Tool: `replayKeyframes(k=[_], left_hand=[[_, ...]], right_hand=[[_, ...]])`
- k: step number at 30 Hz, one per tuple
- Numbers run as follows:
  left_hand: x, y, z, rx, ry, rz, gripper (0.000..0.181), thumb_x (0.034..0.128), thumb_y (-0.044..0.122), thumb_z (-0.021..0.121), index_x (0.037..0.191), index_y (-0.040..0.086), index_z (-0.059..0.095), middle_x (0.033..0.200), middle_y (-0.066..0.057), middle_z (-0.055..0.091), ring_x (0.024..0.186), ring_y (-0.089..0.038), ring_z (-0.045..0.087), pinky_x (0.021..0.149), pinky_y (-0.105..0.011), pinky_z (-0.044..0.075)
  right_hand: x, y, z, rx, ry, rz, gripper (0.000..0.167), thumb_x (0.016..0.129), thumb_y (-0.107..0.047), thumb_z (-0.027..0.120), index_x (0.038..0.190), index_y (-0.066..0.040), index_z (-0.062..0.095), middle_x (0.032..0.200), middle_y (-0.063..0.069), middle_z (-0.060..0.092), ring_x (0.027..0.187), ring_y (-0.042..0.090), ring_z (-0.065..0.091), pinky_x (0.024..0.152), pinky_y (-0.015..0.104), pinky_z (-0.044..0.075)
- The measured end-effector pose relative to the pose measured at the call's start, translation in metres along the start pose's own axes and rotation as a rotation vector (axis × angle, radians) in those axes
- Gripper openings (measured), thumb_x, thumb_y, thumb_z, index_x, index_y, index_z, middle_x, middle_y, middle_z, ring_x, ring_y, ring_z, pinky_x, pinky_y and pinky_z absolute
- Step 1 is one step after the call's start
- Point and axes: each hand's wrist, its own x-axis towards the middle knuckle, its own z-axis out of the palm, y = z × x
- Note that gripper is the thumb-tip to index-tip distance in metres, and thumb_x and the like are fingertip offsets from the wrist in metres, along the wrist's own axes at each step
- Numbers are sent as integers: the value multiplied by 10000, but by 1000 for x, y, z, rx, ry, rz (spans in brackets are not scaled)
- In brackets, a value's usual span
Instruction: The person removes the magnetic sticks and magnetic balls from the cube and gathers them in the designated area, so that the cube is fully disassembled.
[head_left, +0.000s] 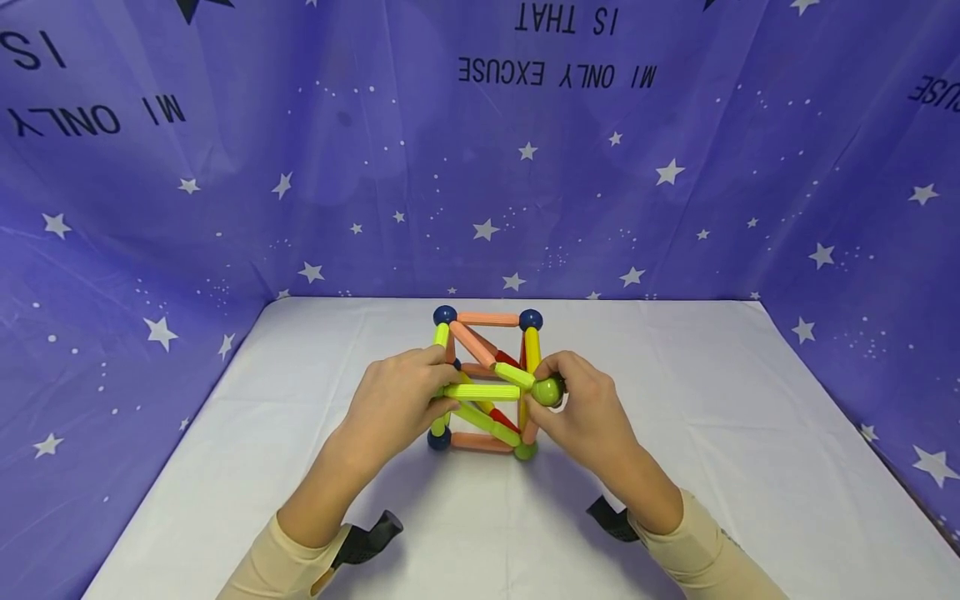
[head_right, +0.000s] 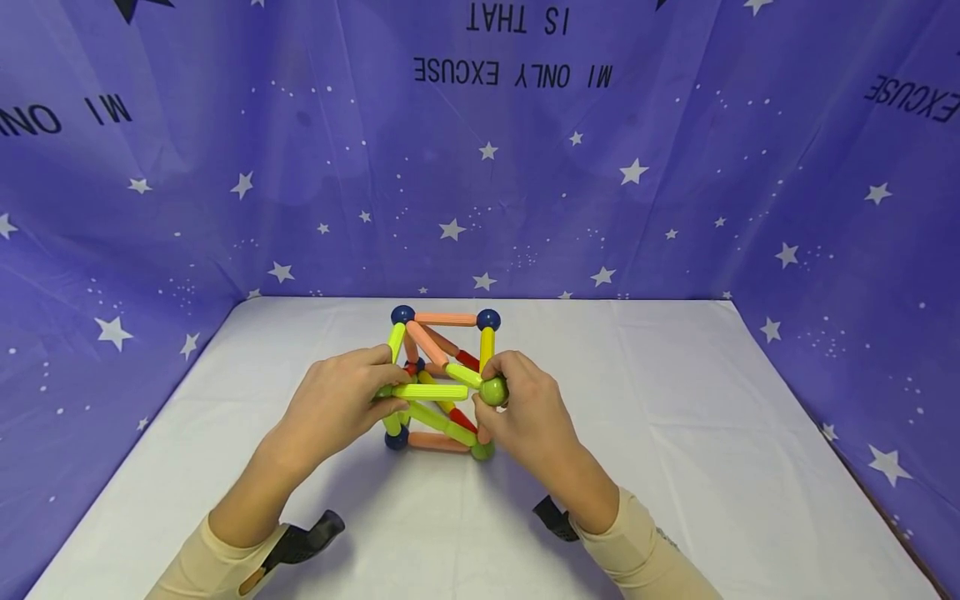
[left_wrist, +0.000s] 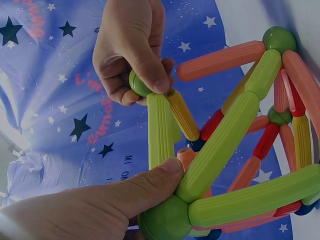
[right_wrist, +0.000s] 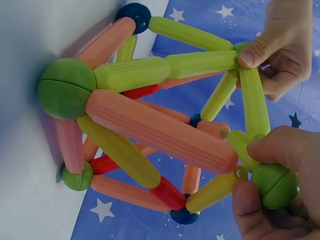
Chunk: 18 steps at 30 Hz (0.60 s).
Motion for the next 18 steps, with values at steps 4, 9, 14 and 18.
replayKeyframes(k=[4,9,14,18], left_hand=[[0,0,0,0,3,2,246,725,265,874,929,202,752,833,112,556,681,-48,512,531,-219,425],[1,0,0,-4,2,1,251,726,263,873,937,197,754,840,109,567,691,-48,521,538,-217,431],[0,0,0,0,4,6,243,724,268,873,926,202,754,828,113,561,687,-44,514,538,-216,431],[0,0,0,5,4,8,232,723,273,873,911,210,751,817,119,552,678,-39,504,531,-212,425]], right_hand=[[2,1,-4,24,28,-5,357,697,0,831,927,-64,565,872,7,585,725,84,536,599,249,521],[5,6,-11,63,77,-7,366,685,6,838,937,-53,580,909,4,610,757,86,557,642,208,511],[7,9,-19,248,116,23,358,715,40,824,1005,-50,634,1002,12,613,825,137,599,731,215,535],[9,10,-25,429,124,61,410,757,56,797,1129,-51,664,1088,47,603,878,186,616,788,245,539]])
